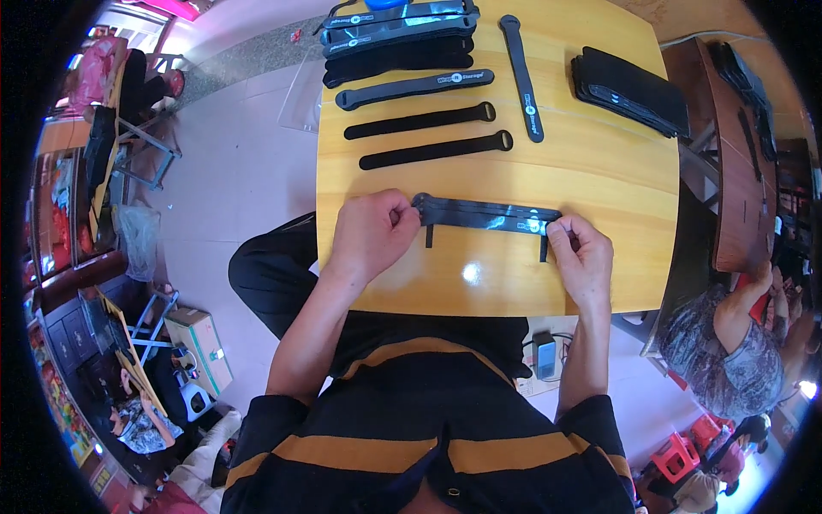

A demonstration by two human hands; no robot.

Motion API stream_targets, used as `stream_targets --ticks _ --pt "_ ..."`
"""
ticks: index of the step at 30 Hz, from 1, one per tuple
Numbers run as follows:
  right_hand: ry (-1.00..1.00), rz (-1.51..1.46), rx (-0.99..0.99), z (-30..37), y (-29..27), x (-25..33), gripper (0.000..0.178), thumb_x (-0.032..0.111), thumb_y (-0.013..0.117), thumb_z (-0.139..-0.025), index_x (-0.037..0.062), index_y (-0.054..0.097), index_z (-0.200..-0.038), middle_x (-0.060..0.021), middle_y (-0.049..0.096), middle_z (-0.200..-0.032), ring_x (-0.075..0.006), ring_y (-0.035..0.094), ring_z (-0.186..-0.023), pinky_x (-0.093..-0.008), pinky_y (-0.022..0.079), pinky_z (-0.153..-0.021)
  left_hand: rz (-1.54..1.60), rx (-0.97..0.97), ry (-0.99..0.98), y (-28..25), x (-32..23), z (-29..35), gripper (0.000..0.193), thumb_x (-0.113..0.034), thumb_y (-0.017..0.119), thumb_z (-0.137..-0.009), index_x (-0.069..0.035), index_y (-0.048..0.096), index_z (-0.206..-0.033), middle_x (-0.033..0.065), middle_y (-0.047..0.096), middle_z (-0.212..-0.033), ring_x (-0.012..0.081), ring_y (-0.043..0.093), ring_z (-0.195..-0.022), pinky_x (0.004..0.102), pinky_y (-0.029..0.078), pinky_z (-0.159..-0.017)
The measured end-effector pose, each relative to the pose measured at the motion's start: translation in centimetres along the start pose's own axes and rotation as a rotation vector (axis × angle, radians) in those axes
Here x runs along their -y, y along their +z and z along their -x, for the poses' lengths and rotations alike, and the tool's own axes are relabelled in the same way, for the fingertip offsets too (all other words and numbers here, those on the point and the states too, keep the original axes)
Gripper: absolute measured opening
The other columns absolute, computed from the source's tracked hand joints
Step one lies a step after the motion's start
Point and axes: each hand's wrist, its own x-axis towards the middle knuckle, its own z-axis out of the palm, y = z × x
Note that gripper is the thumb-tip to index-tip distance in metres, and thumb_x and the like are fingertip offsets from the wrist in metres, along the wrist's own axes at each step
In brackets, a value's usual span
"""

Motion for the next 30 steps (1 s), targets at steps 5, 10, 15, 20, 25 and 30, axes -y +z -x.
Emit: stream_targets --ticks 5,10,15,20,25,30 --pt "-0.013 -0.011 -0.004 0.0 0.1 0.0 0.016 0.013 0.07 -0.094 0.0001 0.067 -0.084 -0.0013 0.056 -0.061 -0.0076 0.049 -0.057 -0.0255 0.04 -0.053 -0.02 -0.013 0.037 -0.1 -0.1 -0.1 0.017 -0.011 0.069 -0.088 -0.001 0.064 -0.076 0.0066 0.053 -0.055 0.011 0.047 -0.048 0.0307 0.037 -0.047" --pt "0.002 -0.011 -0.004 -0.1 0.0 0.0 0.016 0.012 0.07 -0.094 0.0 0.067 -0.084 -0.0014 0.056 -0.061 -0.0072 0.049 -0.057 -0.0253 0.04 -0.054 -0.069 0.009 -0.017 -0.3 -0.7 -0.2 0.016 -0.016 0.07 -0.084 -0.003 0.068 -0.075 0.0157 0.063 -0.06 0.031 0.063 -0.054 0.0391 0.05 -0.055" --pt "-0.007 -0.017 -0.011 -0.2 0.2 -0.3 0.017 0.013 0.07 -0.094 0.0005 0.067 -0.083 -0.0011 0.056 -0.06 -0.0073 0.049 -0.056 -0.0257 0.04 -0.053 -0.097 -0.006 -0.025 -0.2 -0.6 -0.2 0.016 -0.017 0.07 -0.083 -0.003 0.068 -0.075 0.015 0.063 -0.06 0.0311 0.064 -0.054 0.0392 0.05 -0.055" --pt "-0.018 -0.002 -0.02 -0.2 0.1 -0.1 0.017 0.014 0.07 -0.094 0.001 0.067 -0.083 -0.0015 0.056 -0.06 -0.0077 0.049 -0.055 -0.0261 0.04 -0.053 -0.089 -0.025 0.016 -0.2 -0.8 -0.3 0.017 -0.015 0.07 -0.085 -0.003 0.066 -0.074 0.0119 0.058 -0.056 0.0235 0.056 -0.05 0.0365 0.044 -0.051" --pt "-0.018 -0.006 -0.013 -0.2 0.1 -0.6 0.017 0.015 0.07 -0.094 0.0016 0.067 -0.083 -0.0023 0.057 -0.06 -0.0084 0.049 -0.055 -0.0264 0.041 -0.053 -0.122 -0.019 -0.017 -0.1 -1.1 -0.3 0.015 -0.017 0.07 -0.082 -0.004 0.068 -0.073 0.0146 0.063 -0.06 0.0321 0.064 -0.055 0.0401 0.051 -0.056" --pt "0.003 -0.007 -0.002 -0.2 0.1 -0.5 0.017 0.015 0.07 -0.093 0.0016 0.067 -0.083 -0.0033 0.058 -0.06 -0.0094 0.051 -0.055 -0.027 0.043 -0.054 -0.172 -0.049 0.034 0.2 -0.8 -0.2 0.014 -0.016 0.069 -0.081 -0.005 0.067 -0.073 0.0141 0.064 -0.06 0.033 0.065 -0.057 0.0408 0.051 -0.057"
